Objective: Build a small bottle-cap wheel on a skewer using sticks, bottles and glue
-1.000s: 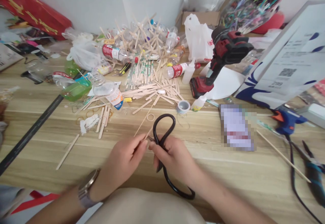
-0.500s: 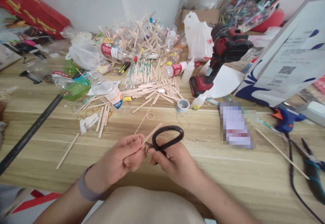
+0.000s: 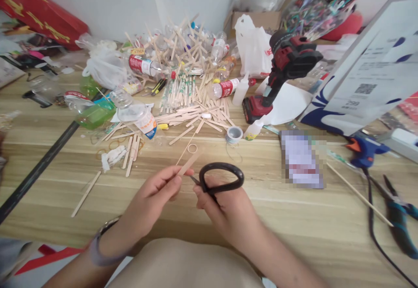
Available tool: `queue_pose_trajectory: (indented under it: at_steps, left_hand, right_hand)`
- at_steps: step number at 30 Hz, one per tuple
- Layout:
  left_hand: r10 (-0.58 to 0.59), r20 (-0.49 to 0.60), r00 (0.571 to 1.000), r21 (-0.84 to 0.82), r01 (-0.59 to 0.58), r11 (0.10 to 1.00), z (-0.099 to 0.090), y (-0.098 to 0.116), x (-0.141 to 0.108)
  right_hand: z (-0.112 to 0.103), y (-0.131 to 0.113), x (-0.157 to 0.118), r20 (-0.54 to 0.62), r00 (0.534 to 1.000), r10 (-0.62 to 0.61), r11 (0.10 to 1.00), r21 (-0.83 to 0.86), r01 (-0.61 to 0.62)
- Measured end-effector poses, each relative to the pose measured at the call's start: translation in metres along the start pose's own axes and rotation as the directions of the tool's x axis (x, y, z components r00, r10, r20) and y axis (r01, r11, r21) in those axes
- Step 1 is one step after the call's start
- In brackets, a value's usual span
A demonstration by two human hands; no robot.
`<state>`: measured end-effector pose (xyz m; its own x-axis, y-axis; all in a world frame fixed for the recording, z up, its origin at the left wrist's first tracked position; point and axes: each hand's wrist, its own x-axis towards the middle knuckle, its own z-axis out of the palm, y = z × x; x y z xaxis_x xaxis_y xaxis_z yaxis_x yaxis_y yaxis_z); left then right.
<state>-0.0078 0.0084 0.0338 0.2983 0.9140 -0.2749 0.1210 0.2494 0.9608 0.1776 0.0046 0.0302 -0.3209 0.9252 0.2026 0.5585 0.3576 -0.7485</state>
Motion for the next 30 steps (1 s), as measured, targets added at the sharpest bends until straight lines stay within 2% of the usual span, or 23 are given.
queue_pose_trajectory:
  at_steps: [2,6,15,22,30]
  left_hand:
    - [0.025,-0.023,0.999,0.123,-0.022,0.992,0.0032,0.0019,-0.0028]
    - [0.064,-0.056,0.996,0.241,-0.049,0.969,0.0058,0.0053,-0.0056]
    - [0.119,-0.097,0.988,0.315,-0.083,0.946,0.0089,0.0045,-0.0056]
    - [0.149,-0.084,0.985,0.364,-0.109,0.925,0.0094,0.0037,-0.0061]
    - [0.247,-0.104,0.963,0.498,-0.165,0.851,0.0114,0.0020,-0.0085]
  right_hand:
    - [0.0011,-0.0031,0.0012,-0.001,0.999,-0.032,0.999,-0.004,0.032]
    - [0.0028,-0.0046,0.0030,-0.004,0.997,-0.079,0.997,-0.019,0.078]
    - [0.0067,-0.0002,0.0030,-0.006,0.997,-0.082,0.989,-0.123,0.081]
    - [0.0063,0.0002,0.0037,-0.008,0.995,-0.096,0.982,-0.162,0.093]
    - [0.0082,0.0048,0.0020,-0.006,0.971,-0.240,0.918,-0.326,0.225]
